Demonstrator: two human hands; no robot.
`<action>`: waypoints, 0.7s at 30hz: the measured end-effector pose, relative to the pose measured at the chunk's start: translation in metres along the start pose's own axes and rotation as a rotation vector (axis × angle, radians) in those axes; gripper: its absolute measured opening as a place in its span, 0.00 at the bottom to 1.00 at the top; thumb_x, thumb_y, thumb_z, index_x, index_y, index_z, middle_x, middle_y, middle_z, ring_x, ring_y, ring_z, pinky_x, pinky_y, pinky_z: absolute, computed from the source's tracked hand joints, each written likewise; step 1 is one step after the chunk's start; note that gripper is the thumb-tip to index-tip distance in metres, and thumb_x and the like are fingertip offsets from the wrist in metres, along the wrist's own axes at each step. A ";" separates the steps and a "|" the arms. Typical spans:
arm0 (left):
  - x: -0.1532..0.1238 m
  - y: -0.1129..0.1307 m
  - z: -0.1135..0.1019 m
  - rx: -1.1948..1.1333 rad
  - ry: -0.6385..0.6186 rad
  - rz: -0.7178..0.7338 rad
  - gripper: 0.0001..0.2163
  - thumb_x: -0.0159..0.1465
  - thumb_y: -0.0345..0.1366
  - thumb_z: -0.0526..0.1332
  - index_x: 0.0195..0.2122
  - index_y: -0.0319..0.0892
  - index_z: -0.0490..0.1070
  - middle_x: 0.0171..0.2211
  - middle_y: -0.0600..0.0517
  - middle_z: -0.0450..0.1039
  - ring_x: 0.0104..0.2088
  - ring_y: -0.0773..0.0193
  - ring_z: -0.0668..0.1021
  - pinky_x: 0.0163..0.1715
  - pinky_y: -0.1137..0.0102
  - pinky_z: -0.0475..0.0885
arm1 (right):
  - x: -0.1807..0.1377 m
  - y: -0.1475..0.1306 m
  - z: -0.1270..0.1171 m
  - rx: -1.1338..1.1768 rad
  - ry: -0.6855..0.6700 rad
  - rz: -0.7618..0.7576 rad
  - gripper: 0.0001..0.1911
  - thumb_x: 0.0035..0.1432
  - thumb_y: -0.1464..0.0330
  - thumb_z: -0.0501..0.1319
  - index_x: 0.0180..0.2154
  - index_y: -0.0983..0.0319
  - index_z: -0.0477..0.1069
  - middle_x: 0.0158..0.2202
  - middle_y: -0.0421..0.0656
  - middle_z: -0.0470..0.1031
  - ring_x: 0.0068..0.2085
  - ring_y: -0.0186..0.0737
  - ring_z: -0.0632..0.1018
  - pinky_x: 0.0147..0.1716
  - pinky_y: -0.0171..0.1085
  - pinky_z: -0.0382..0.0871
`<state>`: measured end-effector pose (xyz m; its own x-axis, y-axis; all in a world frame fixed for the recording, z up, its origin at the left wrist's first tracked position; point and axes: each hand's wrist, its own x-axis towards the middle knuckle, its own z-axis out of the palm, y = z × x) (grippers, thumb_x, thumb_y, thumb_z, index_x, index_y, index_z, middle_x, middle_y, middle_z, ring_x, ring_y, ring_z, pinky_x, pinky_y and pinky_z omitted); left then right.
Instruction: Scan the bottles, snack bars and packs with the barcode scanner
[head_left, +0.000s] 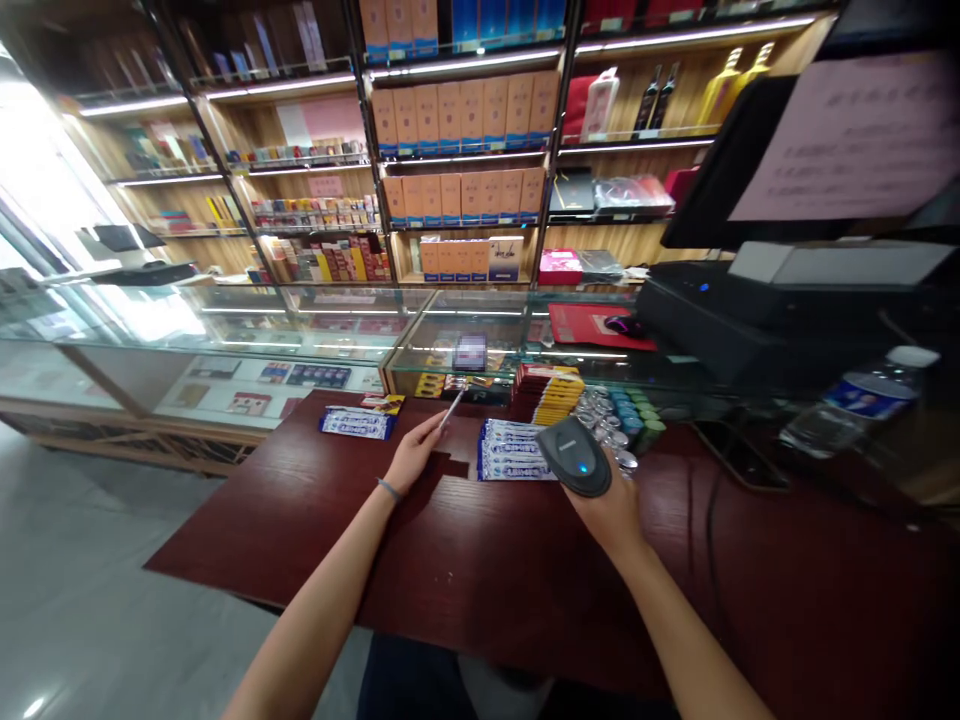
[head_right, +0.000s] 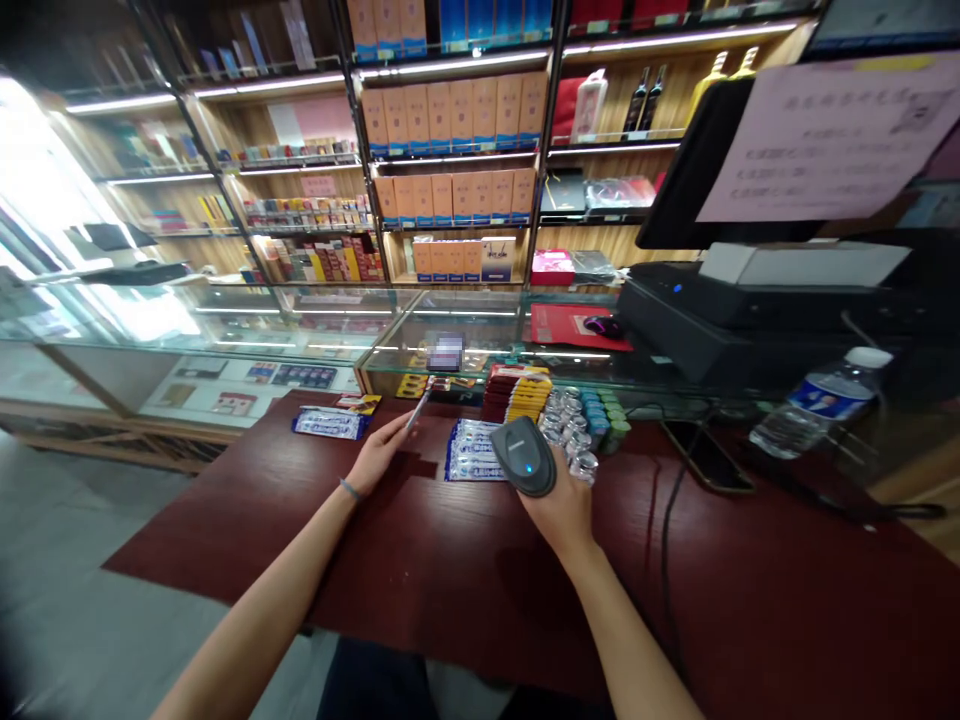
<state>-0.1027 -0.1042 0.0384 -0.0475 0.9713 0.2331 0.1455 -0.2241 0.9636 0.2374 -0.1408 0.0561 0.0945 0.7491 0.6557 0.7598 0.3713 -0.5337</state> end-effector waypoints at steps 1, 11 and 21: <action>0.002 0.003 0.004 0.105 -0.001 0.094 0.21 0.69 0.44 0.62 0.60 0.43 0.75 0.58 0.44 0.78 0.57 0.54 0.80 0.60 0.57 0.73 | 0.002 0.003 -0.002 -0.003 0.040 0.042 0.25 0.55 0.56 0.65 0.52 0.60 0.71 0.36 0.48 0.83 0.35 0.51 0.84 0.32 0.40 0.74; 0.035 0.024 0.077 0.826 -0.256 0.472 0.11 0.66 0.28 0.65 0.49 0.43 0.79 0.47 0.46 0.82 0.49 0.54 0.82 0.55 0.59 0.76 | 0.016 0.022 -0.013 0.115 0.217 0.225 0.28 0.48 0.52 0.69 0.47 0.60 0.71 0.35 0.49 0.82 0.38 0.51 0.83 0.33 0.40 0.74; 0.062 0.007 0.121 0.843 -0.318 0.425 0.12 0.68 0.29 0.61 0.49 0.42 0.81 0.49 0.43 0.78 0.49 0.55 0.81 0.54 0.63 0.76 | 0.014 0.022 -0.013 0.153 0.197 0.242 0.24 0.52 0.54 0.68 0.48 0.57 0.70 0.34 0.47 0.83 0.40 0.53 0.85 0.34 0.42 0.77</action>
<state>0.0150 -0.0358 0.0440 0.4200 0.8275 0.3726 0.7492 -0.5479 0.3722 0.2636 -0.1291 0.0608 0.3943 0.7105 0.5828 0.5965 0.2845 -0.7505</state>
